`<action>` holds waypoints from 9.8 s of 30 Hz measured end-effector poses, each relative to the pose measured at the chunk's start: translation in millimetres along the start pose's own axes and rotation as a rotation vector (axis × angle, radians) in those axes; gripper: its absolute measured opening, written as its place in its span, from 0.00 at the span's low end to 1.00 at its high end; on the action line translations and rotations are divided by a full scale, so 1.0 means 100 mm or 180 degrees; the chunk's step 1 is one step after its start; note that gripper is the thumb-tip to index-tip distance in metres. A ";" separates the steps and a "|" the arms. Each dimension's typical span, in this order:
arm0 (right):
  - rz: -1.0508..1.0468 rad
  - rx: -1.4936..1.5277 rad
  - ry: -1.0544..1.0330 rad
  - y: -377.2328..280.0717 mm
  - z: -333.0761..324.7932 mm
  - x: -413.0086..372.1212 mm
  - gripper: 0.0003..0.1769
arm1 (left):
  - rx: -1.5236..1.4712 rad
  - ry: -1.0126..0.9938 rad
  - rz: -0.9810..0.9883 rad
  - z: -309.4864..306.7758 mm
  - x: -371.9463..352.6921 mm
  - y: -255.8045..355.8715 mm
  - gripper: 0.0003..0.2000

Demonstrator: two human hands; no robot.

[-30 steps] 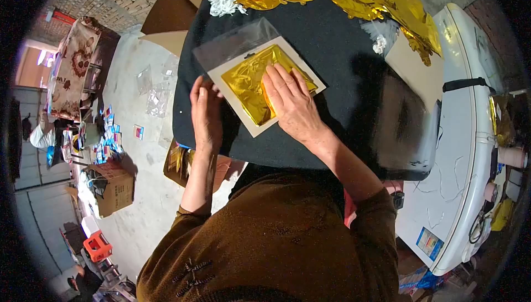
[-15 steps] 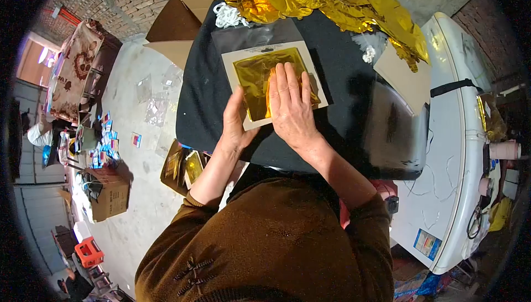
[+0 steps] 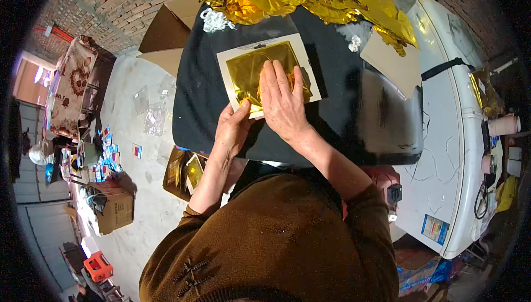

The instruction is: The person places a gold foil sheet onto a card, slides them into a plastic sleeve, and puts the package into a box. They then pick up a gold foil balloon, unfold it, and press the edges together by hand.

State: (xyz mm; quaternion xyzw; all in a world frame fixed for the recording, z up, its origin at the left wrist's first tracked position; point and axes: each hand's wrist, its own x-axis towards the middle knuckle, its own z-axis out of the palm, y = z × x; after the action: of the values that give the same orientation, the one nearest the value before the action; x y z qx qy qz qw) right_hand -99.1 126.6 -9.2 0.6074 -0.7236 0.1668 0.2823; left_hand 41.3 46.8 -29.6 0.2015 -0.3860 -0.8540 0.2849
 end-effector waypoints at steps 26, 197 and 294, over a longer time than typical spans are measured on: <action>0.4455 0.5709 -0.1136 -0.16 -1.10 -1.69 0.25 | -0.0332 0.0702 -0.1615 -0.10 -1.34 -0.19 0.22; 0.4102 0.3947 -0.1410 -0.13 -1.03 -1.89 0.13 | 0.1141 0.0095 -0.1482 -0.33 -1.31 -0.27 0.13; 0.0598 0.1299 0.0012 -0.04 -0.28 -1.22 0.19 | 0.5661 -0.2410 0.1642 0.01 0.34 -0.05 0.28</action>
State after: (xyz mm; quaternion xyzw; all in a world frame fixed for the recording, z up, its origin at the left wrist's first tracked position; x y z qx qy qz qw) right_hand -76.9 237.8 -62.4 0.5815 -0.7277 0.3365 0.1381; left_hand 13.3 28.0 -37.7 -0.0339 -0.9818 -0.1748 0.0655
